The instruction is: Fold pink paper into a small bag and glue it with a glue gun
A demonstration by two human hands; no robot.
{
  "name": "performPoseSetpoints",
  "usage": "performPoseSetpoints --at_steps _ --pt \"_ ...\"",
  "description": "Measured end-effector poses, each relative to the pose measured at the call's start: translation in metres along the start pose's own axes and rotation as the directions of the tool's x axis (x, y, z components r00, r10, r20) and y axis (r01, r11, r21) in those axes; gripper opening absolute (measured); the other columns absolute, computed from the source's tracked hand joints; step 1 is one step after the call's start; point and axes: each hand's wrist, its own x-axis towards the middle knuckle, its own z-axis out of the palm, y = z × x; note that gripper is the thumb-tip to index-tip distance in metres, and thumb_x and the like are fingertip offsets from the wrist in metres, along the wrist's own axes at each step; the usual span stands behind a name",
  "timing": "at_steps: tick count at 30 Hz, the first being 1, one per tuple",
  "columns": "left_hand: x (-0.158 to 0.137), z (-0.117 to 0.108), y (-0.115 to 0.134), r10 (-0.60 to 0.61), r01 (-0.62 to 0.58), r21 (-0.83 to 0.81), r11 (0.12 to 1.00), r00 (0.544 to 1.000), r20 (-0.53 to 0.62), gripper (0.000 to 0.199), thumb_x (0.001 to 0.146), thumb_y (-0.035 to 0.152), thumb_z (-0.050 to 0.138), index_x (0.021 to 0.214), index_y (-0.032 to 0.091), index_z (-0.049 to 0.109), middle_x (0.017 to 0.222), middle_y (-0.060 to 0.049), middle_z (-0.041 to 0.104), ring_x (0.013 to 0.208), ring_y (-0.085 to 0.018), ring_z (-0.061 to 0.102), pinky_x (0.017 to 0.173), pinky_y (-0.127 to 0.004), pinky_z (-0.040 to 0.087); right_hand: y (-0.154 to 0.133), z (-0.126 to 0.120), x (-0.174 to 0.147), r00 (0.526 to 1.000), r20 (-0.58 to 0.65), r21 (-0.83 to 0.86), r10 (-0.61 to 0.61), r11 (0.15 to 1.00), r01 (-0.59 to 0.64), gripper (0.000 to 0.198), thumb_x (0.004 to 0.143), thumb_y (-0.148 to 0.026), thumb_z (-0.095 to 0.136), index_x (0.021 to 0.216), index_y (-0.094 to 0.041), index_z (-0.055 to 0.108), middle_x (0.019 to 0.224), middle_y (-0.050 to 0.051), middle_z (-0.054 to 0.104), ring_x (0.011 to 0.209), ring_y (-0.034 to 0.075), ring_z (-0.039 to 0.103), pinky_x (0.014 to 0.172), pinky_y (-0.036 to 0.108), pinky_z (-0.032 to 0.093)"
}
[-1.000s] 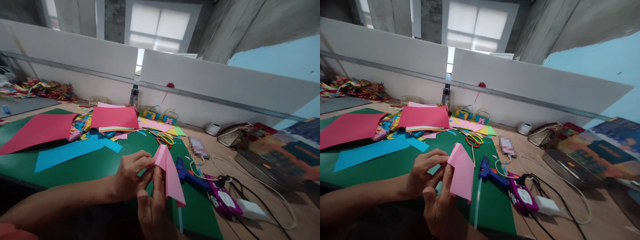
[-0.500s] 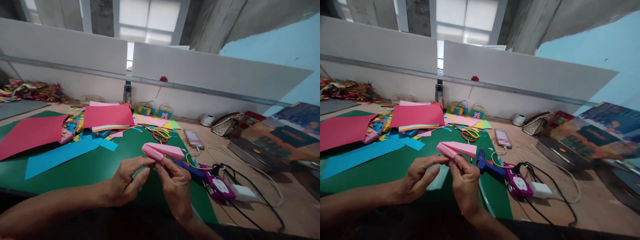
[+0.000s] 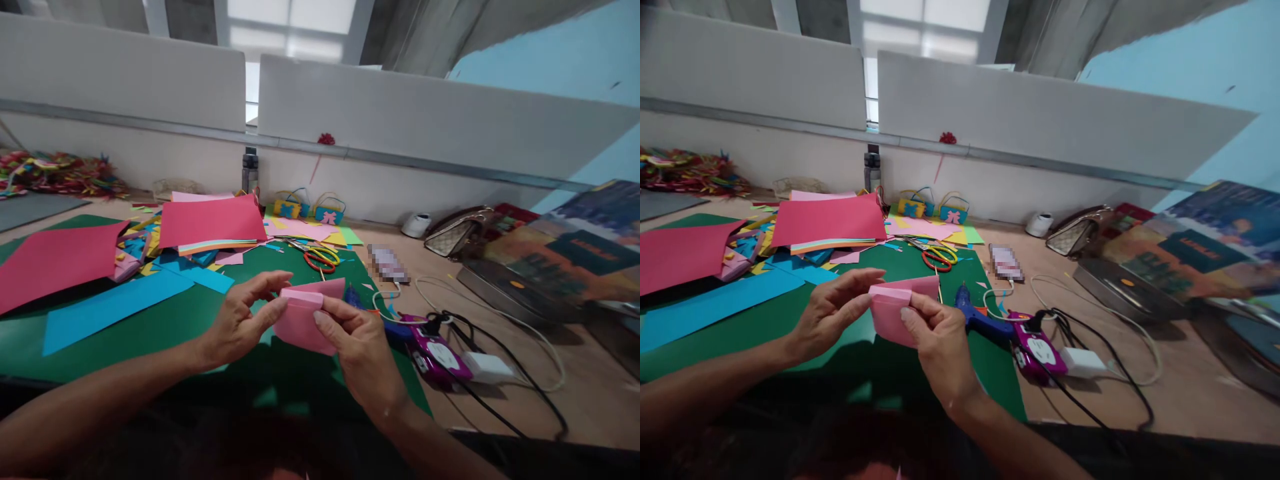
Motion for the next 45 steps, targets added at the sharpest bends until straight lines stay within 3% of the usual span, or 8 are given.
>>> performPoseSetpoints --at_steps 7,16,30,33,37,45 --pt "-0.003 0.002 0.002 -0.049 0.049 0.001 0.999 0.999 -0.013 0.026 0.084 0.028 0.054 0.107 0.018 0.059 0.095 -0.004 0.064 0.08 -0.012 0.057 0.072 -0.022 0.047 -0.011 -0.001 -0.006 0.997 0.035 -0.029 0.075 0.997 -0.074 0.037 0.07 -0.026 0.066 0.106 -0.019 0.066 0.084 0.004 0.07 0.075 0.017 0.063 0.071 0.03 0.05" --pt "-0.004 0.004 0.001 0.022 -0.019 0.121 0.992 1.0 -0.019 0.025 0.085 0.026 0.052 0.107 0.017 0.061 0.095 -0.003 0.067 0.078 -0.011 0.058 0.069 -0.02 0.048 -0.009 -0.007 0.001 0.985 0.021 -0.117 0.168 0.979 -0.165 0.016 0.066 -0.028 0.067 0.074 -0.014 0.066 0.066 0.0 0.06 0.058 0.009 0.048 0.053 0.022 0.039" --pt "-0.006 0.006 0.0 -0.018 0.019 -0.008 1.0 0.998 0.053 0.033 0.081 0.024 0.058 0.113 0.016 0.056 0.102 -0.006 0.065 0.087 -0.013 0.06 0.078 -0.022 0.049 -0.011 -0.005 0.002 0.985 0.015 -0.131 0.174 0.977 -0.171 0.015 0.065 -0.029 0.067 0.065 -0.015 0.061 0.062 -0.002 0.056 0.056 0.008 0.043 0.051 0.022 0.033" --pt "-0.005 0.006 0.0 -0.055 0.06 -0.082 0.995 0.997 0.059 0.032 0.08 0.023 0.06 0.111 0.015 0.057 0.1 -0.006 0.066 0.086 -0.013 0.061 0.077 -0.021 0.05 -0.013 -0.005 0.002 0.981 0.044 -0.092 0.19 0.978 -0.185 0.014 0.064 -0.028 0.068 0.069 -0.015 0.065 0.062 -0.002 0.057 0.056 0.008 0.044 0.051 0.022 0.033" --pt "-0.004 0.006 0.0 -0.089 0.105 -0.186 0.977 0.992 0.092 0.034 0.079 0.023 0.062 0.111 0.015 0.056 0.101 -0.006 0.067 0.089 -0.013 0.062 0.078 -0.02 0.051 -0.013 -0.007 0.001 0.958 0.181 -0.02 0.221 0.975 -0.221 0.026 0.064 -0.028 0.069 0.087 -0.018 0.07 0.072 0.0 0.062 0.066 0.011 0.051 0.058 0.024 0.037" --pt "-0.003 0.005 0.004 -0.063 0.08 -0.179 0.981 0.993 0.097 0.028 0.076 0.018 0.063 0.104 0.015 0.062 0.101 -0.006 0.068 0.09 -0.015 0.064 0.08 -0.024 0.052 -0.003 -0.013 -0.001 0.925 0.287 0.082 0.247 0.956 -0.281 0.04 0.061 -0.034 0.074 0.097 -0.019 0.069 0.079 0.001 0.062 0.069 0.011 0.049 0.061 0.023 0.036"
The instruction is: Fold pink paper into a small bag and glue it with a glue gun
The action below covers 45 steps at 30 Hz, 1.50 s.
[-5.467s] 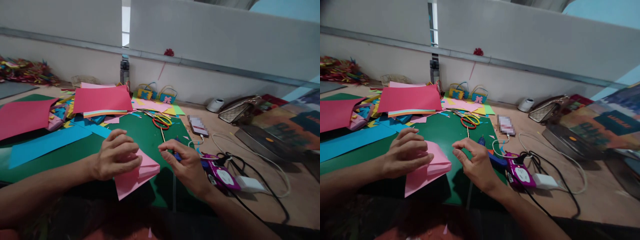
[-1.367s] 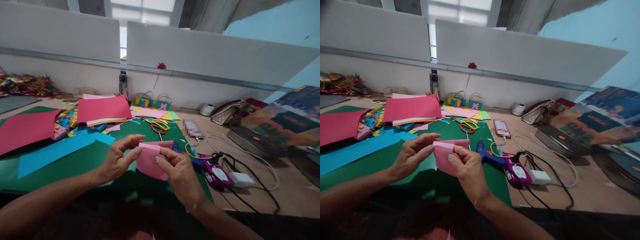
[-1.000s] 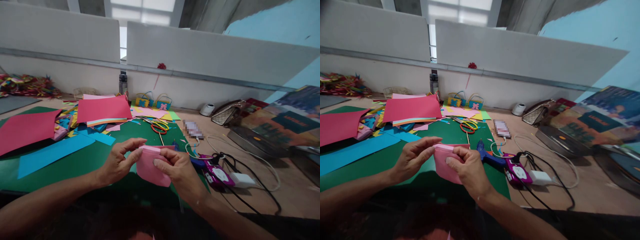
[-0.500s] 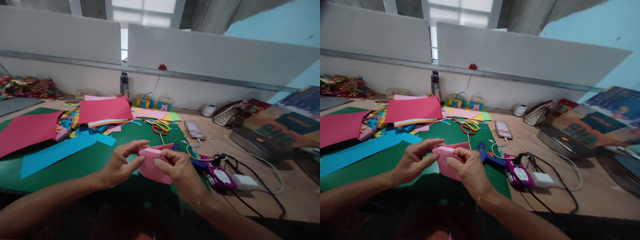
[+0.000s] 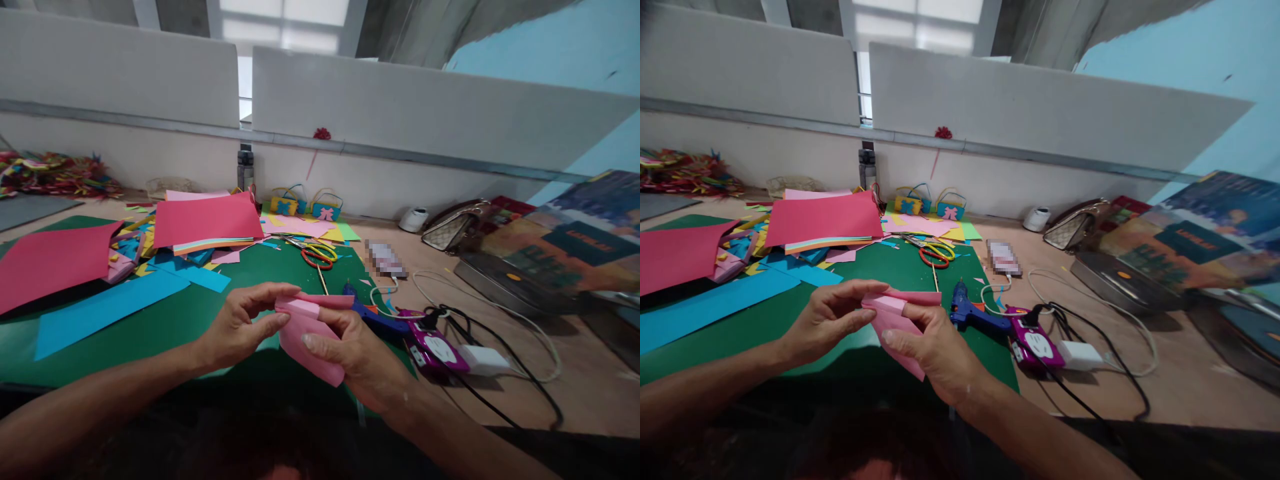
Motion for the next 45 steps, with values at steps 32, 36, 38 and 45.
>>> performPoseSetpoints --at_steps 32,36,38,45 --pt "0.032 -0.032 0.036 0.072 -0.18 0.357 0.917 0.952 0.297 0.018 0.079 0.026 0.06 0.092 0.016 0.066 0.086 -0.004 0.064 0.078 -0.014 0.058 0.069 -0.024 0.048 -0.067 0.0 0.027 0.965 0.243 -0.821 0.102 0.551 0.149 0.018 0.07 -0.014 0.047 0.055 -0.019 0.038 0.055 -0.007 0.028 0.051 0.007 0.026 0.046 0.022 0.021" --pt "0.046 -0.039 0.033 -0.095 -0.017 0.257 0.966 0.904 0.416 0.024 0.075 0.025 0.062 0.098 0.017 0.064 0.09 -0.004 0.065 0.079 -0.014 0.059 0.065 -0.022 0.047 -0.076 0.003 0.032 0.948 0.244 -0.875 0.205 0.467 0.125 0.023 0.066 -0.012 0.047 0.051 -0.02 0.032 0.052 -0.008 0.025 0.047 0.006 0.024 0.044 0.023 0.017" --pt "0.05 -0.042 0.027 -0.152 0.076 0.175 0.982 0.865 0.477 0.027 0.077 0.024 0.06 0.104 0.019 0.062 0.097 -0.004 0.065 0.089 -0.017 0.059 0.074 -0.025 0.048 -0.077 0.005 0.033 0.934 0.271 -0.873 0.233 0.467 0.136 0.023 0.066 -0.012 0.046 0.051 -0.02 0.031 0.051 -0.008 0.025 0.047 0.006 0.025 0.044 0.023 0.017" --pt "0.059 -0.05 0.01 -0.133 0.126 0.056 0.99 0.773 0.621 0.026 0.079 0.025 0.059 0.104 0.023 0.065 0.115 -0.003 0.062 0.119 -0.022 0.047 0.101 -0.033 0.035 -0.077 0.012 0.034 0.901 0.329 -0.906 0.283 0.364 0.216 0.021 0.064 -0.007 0.045 0.052 -0.019 0.033 0.05 -0.008 0.031 0.047 0.006 0.029 0.046 0.023 0.021"
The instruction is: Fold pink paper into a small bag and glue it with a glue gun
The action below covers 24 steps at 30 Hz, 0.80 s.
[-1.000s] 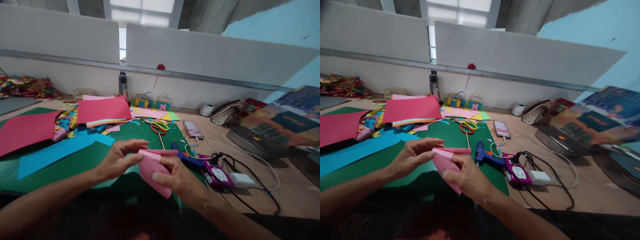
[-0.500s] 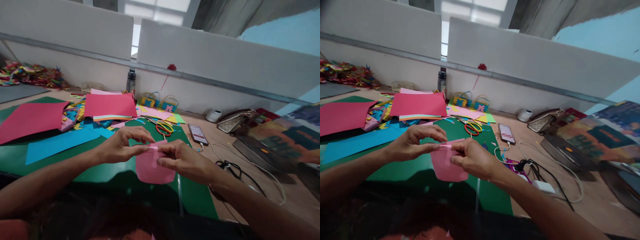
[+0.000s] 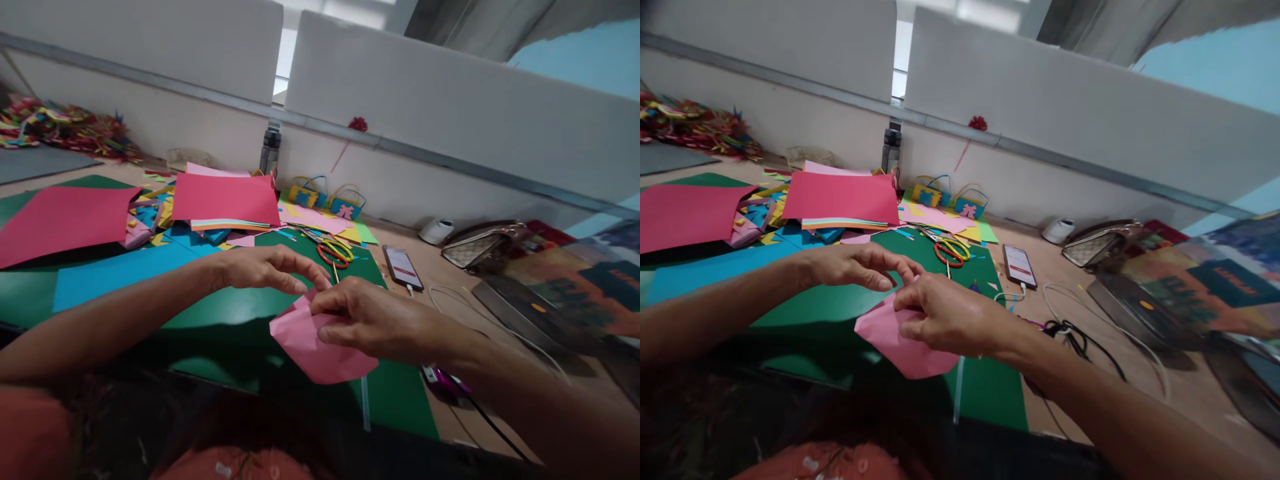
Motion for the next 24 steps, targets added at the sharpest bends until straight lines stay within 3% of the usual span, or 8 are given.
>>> performPoseSetpoints --at_steps 6,12,15,19,24 --pt "0.0 -0.002 -0.007 -0.014 0.017 -0.05 0.999 0.998 0.059 0.031 0.071 0.034 0.068 0.101 0.025 0.066 0.121 -0.002 0.058 0.122 -0.023 0.044 0.098 -0.033 0.039 -0.001 0.001 0.002 1.0 0.002 -0.079 0.017 0.997 -0.016 0.024 0.064 -0.006 0.047 0.05 -0.019 0.033 0.048 -0.008 0.028 0.046 0.006 0.027 0.044 0.023 0.019" --pt "0.004 0.006 -0.008 0.013 -0.036 0.128 0.991 0.985 0.171 0.039 0.06 0.039 0.076 0.096 0.025 0.067 0.116 0.0 0.061 0.121 -0.023 0.045 0.1 -0.034 0.038 -0.005 0.0 0.0 0.998 -0.069 -0.177 0.013 0.984 -0.025 0.02 0.065 -0.005 0.05 0.05 -0.018 0.045 0.046 -0.007 0.036 0.046 0.006 0.029 0.045 0.025 0.016" --pt "0.006 0.013 -0.007 0.063 -0.092 0.154 0.984 0.981 0.183 0.036 0.056 0.04 0.078 0.088 0.026 0.069 0.102 0.001 0.067 0.107 -0.021 0.055 0.096 -0.03 0.042 -0.01 0.0 0.001 0.997 -0.08 -0.202 0.019 0.979 -0.035 0.018 0.063 -0.005 0.052 0.051 -0.018 0.054 0.046 -0.006 0.04 0.045 0.006 0.03 0.044 0.025 0.014" --pt "0.005 0.019 -0.007 0.087 -0.104 0.18 0.978 0.991 0.104 0.028 0.048 0.036 0.083 0.071 0.026 0.071 0.08 0.001 0.07 0.081 -0.02 0.063 0.076 -0.027 0.051 -0.011 0.0 0.005 0.993 -0.117 -0.165 0.019 0.986 -0.039 0.016 0.062 -0.005 0.054 0.063 -0.019 0.063 0.056 -0.003 0.053 0.05 0.008 0.04 0.045 0.023 0.02" --pt "0.001 0.025 -0.008 0.054 -0.073 0.144 0.987 0.99 0.131 0.02 0.053 0.04 0.08 0.065 0.026 0.072 0.074 0.001 0.071 0.074 -0.018 0.063 0.071 -0.026 0.051 -0.004 0.002 0.005 0.994 -0.098 -0.107 -0.041 0.994 0.031 0.016 0.065 -0.003 0.052 0.063 -0.019 0.056 0.058 -0.006 0.053 0.053 0.007 0.044 0.048 0.02 0.028"
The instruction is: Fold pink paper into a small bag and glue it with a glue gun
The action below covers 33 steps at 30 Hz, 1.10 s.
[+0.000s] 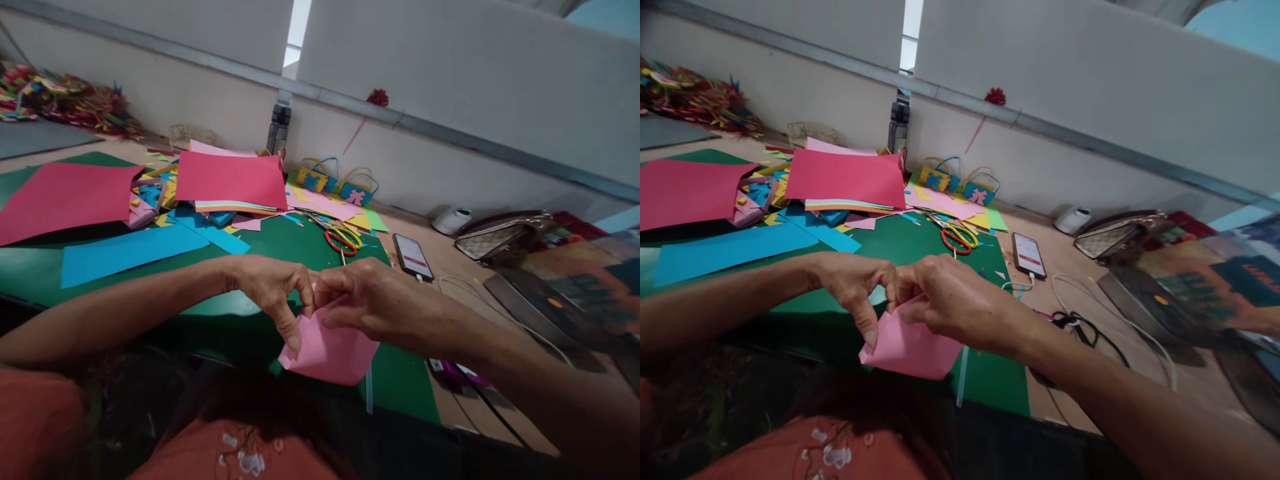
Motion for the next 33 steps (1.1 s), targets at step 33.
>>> performPoseSetpoints --at_steps 33 --pt "-0.0039 0.007 -0.0018 -0.135 0.138 -0.078 0.987 0.989 0.053 0.025 0.059 0.033 0.079 0.058 0.015 0.062 0.065 0.004 0.056 0.065 -0.009 0.048 0.063 -0.017 0.038 0.0026 0.0059 -0.0045 0.997 -0.024 0.046 -0.069 0.996 0.07 0.012 0.073 -0.007 0.055 0.07 -0.017 0.061 0.06 -0.007 0.054 0.055 0.005 0.042 0.049 0.018 0.029"
